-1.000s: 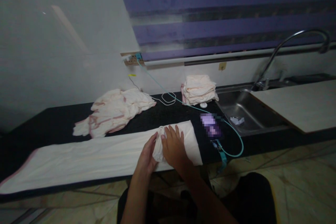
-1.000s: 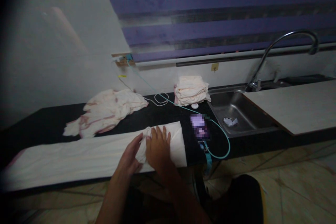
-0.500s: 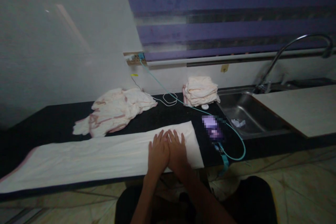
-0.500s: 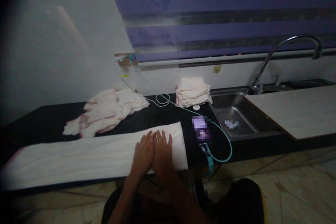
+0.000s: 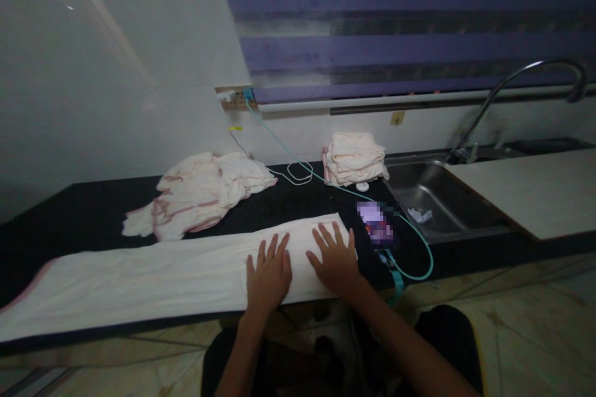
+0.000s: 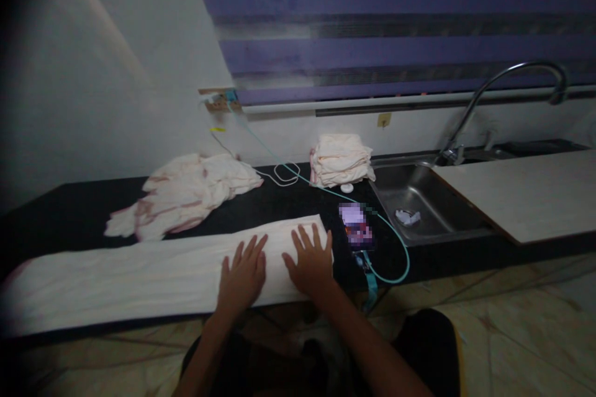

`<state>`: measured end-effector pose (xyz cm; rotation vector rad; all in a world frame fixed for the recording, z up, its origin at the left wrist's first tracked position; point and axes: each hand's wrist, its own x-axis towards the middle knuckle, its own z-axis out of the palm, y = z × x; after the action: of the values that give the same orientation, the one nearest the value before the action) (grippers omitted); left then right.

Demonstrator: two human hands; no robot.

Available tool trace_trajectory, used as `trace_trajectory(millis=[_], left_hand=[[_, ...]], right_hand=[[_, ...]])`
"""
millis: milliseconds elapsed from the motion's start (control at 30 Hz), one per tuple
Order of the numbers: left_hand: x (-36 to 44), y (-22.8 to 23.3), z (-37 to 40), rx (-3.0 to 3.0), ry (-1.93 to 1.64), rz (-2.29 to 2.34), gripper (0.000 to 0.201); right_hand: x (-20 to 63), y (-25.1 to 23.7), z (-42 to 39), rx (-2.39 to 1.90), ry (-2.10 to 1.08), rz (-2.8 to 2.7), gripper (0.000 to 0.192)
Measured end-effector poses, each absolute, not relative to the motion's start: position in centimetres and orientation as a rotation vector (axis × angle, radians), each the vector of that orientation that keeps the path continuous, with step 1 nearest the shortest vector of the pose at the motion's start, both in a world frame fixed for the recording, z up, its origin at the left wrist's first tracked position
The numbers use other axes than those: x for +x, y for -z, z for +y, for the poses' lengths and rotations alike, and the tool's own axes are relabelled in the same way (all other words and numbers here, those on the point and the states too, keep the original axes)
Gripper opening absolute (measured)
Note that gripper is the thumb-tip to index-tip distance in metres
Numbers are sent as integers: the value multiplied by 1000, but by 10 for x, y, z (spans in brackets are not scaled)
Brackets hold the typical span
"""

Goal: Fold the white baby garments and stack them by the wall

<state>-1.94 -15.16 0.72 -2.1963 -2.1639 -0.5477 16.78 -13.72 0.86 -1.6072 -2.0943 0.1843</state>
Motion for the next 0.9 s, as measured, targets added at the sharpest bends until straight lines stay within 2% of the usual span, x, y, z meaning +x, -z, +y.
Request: trace_trajectory(millis=[267, 333, 433, 600, 733, 800, 900], left_hand=[[-14, -16, -152, -2127, 481, -2134, 55], [-6, -25, -150, -2179, 476, -2052, 63], [15, -32, -147, -2575, 515, -1751, 80], [46, -15, -147, -2958, 560, -1467, 78], [48, -9, -149, -2963, 388, -1400, 98], [47, -12, -150, -2942, 362, -1392, 92], [49, -14, -152, -2883, 389, -1431, 58]], right_hand=[[187, -7, -137, -1738, -146, -1981, 63], [186, -7, -137, -1737, -148, -1984, 61], [188, -3, -136, -1718, -182, -1972, 55], [200, 10, -129, -1523, -403, -1644, 61], [209, 9, -125, -1409, -596, -1301, 72], [211, 6, -125, -1390, -636, -1271, 73], [210, 2, -125, -1385, -665, -1278, 74]])
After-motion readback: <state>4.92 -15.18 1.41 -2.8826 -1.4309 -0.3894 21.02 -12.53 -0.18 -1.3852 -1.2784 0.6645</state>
